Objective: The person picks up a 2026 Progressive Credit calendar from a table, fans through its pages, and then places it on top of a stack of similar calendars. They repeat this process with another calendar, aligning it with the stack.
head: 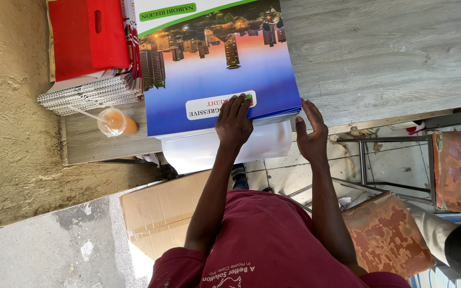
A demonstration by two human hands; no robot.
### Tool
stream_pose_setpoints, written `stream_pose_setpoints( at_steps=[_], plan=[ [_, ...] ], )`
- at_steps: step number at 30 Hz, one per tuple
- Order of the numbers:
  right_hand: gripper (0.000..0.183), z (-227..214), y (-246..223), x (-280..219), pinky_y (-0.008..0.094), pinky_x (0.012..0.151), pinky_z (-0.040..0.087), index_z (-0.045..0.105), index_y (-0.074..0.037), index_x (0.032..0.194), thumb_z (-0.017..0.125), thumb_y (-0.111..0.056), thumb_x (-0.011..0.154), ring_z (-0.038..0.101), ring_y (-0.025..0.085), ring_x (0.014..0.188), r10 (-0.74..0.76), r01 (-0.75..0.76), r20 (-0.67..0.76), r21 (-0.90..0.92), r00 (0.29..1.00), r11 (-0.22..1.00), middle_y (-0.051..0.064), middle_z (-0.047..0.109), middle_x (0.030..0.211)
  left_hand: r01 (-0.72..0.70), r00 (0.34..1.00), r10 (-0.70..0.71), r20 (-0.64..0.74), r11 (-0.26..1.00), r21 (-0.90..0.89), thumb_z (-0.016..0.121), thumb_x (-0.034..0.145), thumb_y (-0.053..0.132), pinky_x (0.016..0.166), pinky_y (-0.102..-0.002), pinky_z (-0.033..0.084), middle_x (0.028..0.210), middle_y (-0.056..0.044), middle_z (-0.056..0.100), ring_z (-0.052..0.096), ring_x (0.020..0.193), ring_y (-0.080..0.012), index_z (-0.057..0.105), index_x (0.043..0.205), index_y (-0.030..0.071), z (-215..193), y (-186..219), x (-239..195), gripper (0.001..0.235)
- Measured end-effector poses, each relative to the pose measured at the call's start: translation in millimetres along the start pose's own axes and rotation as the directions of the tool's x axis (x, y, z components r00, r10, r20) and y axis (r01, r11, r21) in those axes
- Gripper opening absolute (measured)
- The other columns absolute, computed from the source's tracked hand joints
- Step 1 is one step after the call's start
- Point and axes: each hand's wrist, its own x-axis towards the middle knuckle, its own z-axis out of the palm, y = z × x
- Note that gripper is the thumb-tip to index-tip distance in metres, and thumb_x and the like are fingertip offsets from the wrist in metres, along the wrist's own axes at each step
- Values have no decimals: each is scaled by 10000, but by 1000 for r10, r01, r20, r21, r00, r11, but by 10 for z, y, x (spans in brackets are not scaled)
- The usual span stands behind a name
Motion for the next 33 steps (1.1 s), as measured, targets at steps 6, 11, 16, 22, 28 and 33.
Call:
stream_pose_setpoints(
  at_steps=[6, 11, 16, 22, 28, 33],
  plan=[
    [427, -17, -169, 38, 575, 1162, 376, 578, -78, 1477, 602, -63, 1050, 452, 403, 1426, -24, 24, -6, -59, 1000, 998, 163, 592, 1437, -1, 1000, 1, 3, 1000, -11, 623, 861, 154, 1070, -402, 522, 1229, 20, 739, 697, 1185, -223, 743, 1219, 265, 23, -9, -10, 394],
    [408, -16, -83, 44, 587, 1161, 372, 585, -78, 1465, 595, -73, 1057, 466, 416, 1413, 12, -12, 4, 24, 1000, 1000, 179, 596, 1430, -2, 1000, 2, -4, 1000, -10, 627, 854, 150, 1070, -405, 523, 1228, 19, 740, 698, 1185, -222, 746, 1213, 266, 26, -17, -14, 395],
    [416, -8, -58, 6, 608, 1128, 393, 576, -52, 1470, 611, -110, 1060, 479, 463, 1381, 57, -57, 23, 16, 998, 998, 227, 589, 1423, 1, 1000, -1, -16, 1000, -7, 636, 860, 149, 1067, -405, 526, 1221, 17, 743, 701, 1178, -222, 747, 1206, 266, 27, -7, -9, 382],
    [432, -19, -186, 40, 566, 1123, 424, 566, -66, 1480, 615, -78, 1051, 490, 451, 1378, 74, -75, 26, 55, 997, 996, 212, 582, 1436, -1, 1000, 1, -19, 1000, -18, 627, 856, 141, 1063, -409, 525, 1227, 15, 740, 701, 1179, -225, 745, 1217, 267, 29, -6, -10, 400],
    [443, -34, -285, 72, 591, 1172, 357, 539, -63, 1497, 600, -114, 1062, 445, 420, 1429, 47, -53, 67, 91, 997, 994, 215, 545, 1490, -9, 1000, 9, -29, 1000, 9, 633, 864, 163, 1067, -398, 524, 1224, 28, 738, 699, 1182, -211, 740, 1211, 278, 44, -15, -26, 381],
    [470, -5, -397, 67, 620, 1183, 337, 485, -28, 1524, 582, -75, 1066, 407, 469, 1436, 29, -40, 74, 151, 997, 988, 254, 501, 1523, -1, 1000, 1, -19, 1000, -5, 632, 866, 156, 1084, -397, 509, 1225, 23, 740, 699, 1183, -212, 739, 1218, 273, 45, -7, -20, 386]
  ],
)
